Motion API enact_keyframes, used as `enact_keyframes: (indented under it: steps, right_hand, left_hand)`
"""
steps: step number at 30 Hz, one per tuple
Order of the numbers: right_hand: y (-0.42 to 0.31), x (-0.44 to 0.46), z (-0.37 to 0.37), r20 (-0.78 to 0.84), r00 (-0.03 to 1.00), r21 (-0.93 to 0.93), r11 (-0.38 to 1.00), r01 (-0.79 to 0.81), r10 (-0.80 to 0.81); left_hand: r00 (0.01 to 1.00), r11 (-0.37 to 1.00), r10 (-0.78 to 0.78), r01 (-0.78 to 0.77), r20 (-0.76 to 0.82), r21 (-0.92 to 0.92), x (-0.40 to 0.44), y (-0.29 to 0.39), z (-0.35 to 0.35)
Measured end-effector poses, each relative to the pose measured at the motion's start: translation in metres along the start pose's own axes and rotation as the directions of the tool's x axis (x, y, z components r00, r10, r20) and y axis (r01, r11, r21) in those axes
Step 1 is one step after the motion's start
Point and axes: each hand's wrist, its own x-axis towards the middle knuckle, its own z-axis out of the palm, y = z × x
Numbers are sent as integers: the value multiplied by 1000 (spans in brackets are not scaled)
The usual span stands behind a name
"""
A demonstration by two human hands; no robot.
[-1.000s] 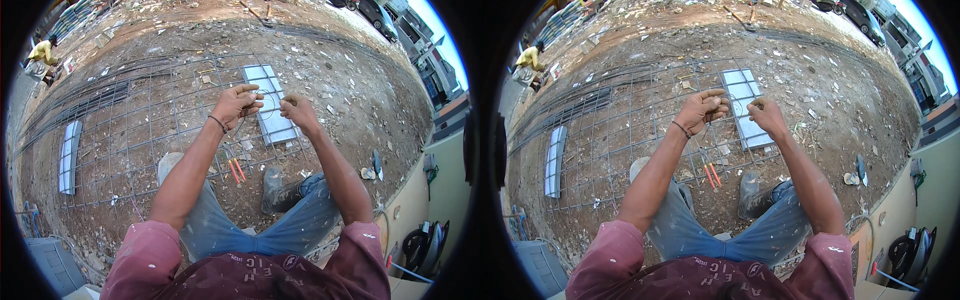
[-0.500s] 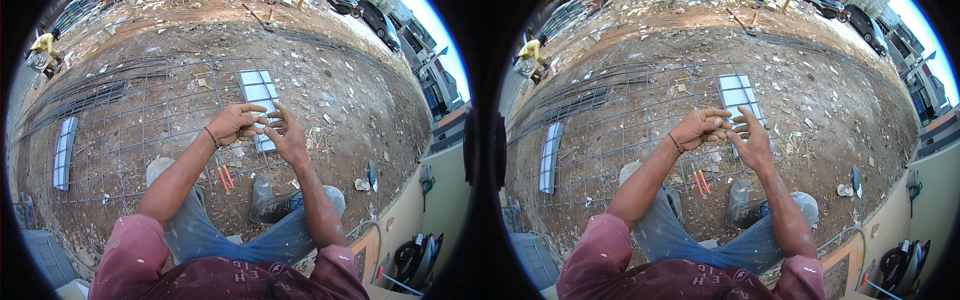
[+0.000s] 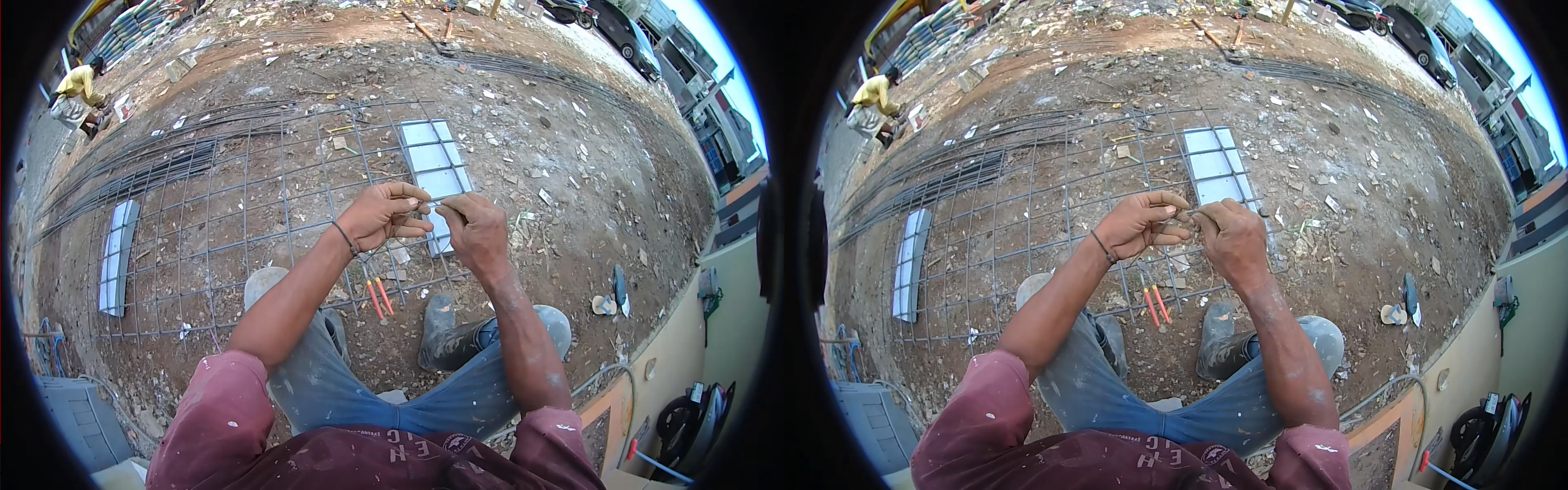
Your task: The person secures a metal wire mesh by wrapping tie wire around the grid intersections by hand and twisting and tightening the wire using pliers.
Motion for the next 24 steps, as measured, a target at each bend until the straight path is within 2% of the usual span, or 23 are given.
enact_keyframes:
  steps: [1,3,4,6,7,9,10,12,16,18,19,21,22,24]
  right_hand:
    - [-1,0,0,-7,1000,-1,1000,0,0]
    - [-3,3,-2,12,960,229,933,-276,281]
    - [-3,5,-3,3,960,230,935,-272,279]
    - [-2,8,-4,94,901,318,845,-430,423]
    - [-3,9,-4,90,902,320,846,-427,421]
    - [-5,11,-4,237,838,372,751,-546,492]
    - [-4,12,-4,235,838,375,749,-546,493]
    - [1,16,-5,383,784,386,686,-617,489]
    - [3,18,-12,482,740,429,610,-666,470]
    - [7,18,-11,447,793,352,733,-582,415]
    - [7,18,-10,445,793,353,732,-583,417]
    - [5,20,-8,230,956,214,949,-231,181]
    - [2,21,-9,229,957,217,950,-226,176]
    - [-5,23,-12,154,987,66,997,42,-52]
  left_hand:
    - [1000,1000,-21,21,17,18,-2,2,3]
    - [999,998,6,-9,37,66,-8,6,8]
    - [997,988,48,-56,62,142,-10,8,7]
    - [990,945,113,-135,88,297,-14,9,8]
    - [989,944,114,-137,90,302,-15,10,10]
    - [972,845,217,-234,92,481,-19,12,10]
    - [972,844,214,-232,93,484,-20,13,9]
    - [954,697,300,-227,11,680,-22,15,7]
    - [950,669,306,-259,59,697,-22,18,0]
    - [981,763,180,-186,73,619,-22,18,-5]
    - [981,762,178,-186,75,620,-20,15,-10]
    - [993,912,52,-92,110,400,-17,11,-19]
    - [993,911,56,-95,108,402,-17,10,-20]
    - [998,998,-22,18,66,54,-17,9,-20]
